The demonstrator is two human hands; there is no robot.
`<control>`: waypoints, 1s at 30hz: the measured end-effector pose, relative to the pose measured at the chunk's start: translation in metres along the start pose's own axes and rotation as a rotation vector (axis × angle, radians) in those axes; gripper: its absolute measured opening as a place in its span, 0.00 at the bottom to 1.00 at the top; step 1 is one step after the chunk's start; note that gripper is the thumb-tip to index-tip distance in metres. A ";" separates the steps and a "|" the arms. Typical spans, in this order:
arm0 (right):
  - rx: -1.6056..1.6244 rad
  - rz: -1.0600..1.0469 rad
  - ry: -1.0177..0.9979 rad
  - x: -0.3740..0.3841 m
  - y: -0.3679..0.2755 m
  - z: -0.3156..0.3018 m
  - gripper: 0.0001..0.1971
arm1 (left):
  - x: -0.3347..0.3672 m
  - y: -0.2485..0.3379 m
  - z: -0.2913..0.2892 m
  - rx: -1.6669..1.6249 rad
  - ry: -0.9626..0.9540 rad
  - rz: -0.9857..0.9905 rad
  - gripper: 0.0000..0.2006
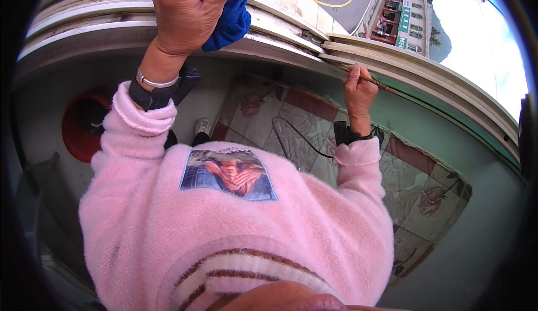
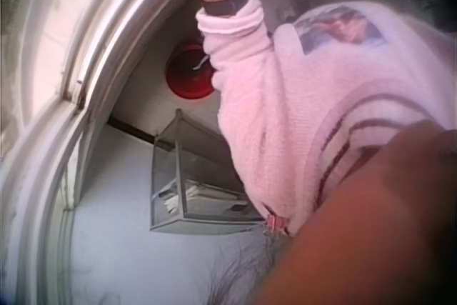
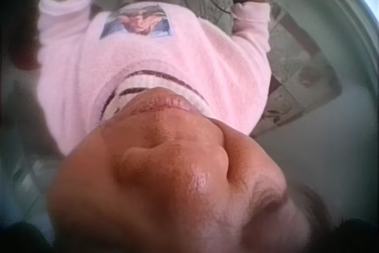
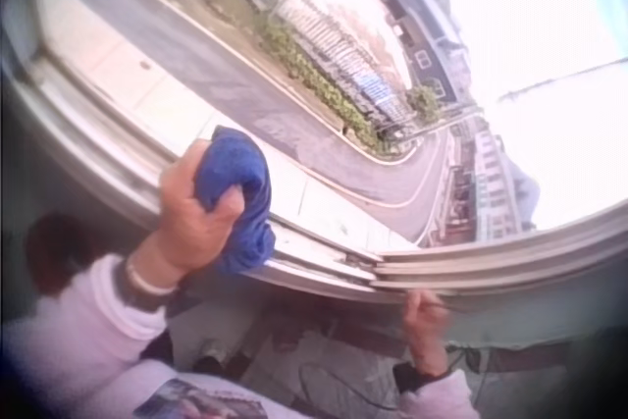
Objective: The person cleans the exterior window frame and sill using a blue cloth and a small brush. They repeatedly scrub the grooves and wipe the surface while standing on a balcony overlooking a street.
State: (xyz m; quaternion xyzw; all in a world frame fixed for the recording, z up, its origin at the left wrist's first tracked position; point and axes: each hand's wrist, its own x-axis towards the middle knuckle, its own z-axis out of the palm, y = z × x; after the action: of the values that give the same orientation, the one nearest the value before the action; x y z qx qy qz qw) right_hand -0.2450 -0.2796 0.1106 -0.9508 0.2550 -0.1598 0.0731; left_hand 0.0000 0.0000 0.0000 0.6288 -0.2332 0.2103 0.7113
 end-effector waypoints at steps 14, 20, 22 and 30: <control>-0.036 -0.219 -0.151 0.028 -0.036 -0.016 0.07 | 0.001 0.004 0.018 -0.164 0.100 0.036 0.12; -0.149 -0.361 -0.389 0.063 -0.064 -0.008 0.06 | 0.003 0.017 0.011 -0.087 0.066 -0.004 0.10; -0.197 -0.441 -0.454 0.074 -0.069 -0.004 0.07 | 0.002 0.019 0.011 -0.145 0.070 -0.040 0.10; -0.465 -0.533 -0.760 0.088 -0.089 0.012 0.14 | 0.006 0.013 0.014 -0.193 0.116 0.032 0.10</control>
State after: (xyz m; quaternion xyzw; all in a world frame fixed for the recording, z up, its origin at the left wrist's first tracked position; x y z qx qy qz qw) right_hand -0.1280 -0.2470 0.1420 -0.9648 -0.0117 0.2445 -0.0961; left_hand -0.0041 -0.0124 0.0153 0.5403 -0.2206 0.2341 0.7776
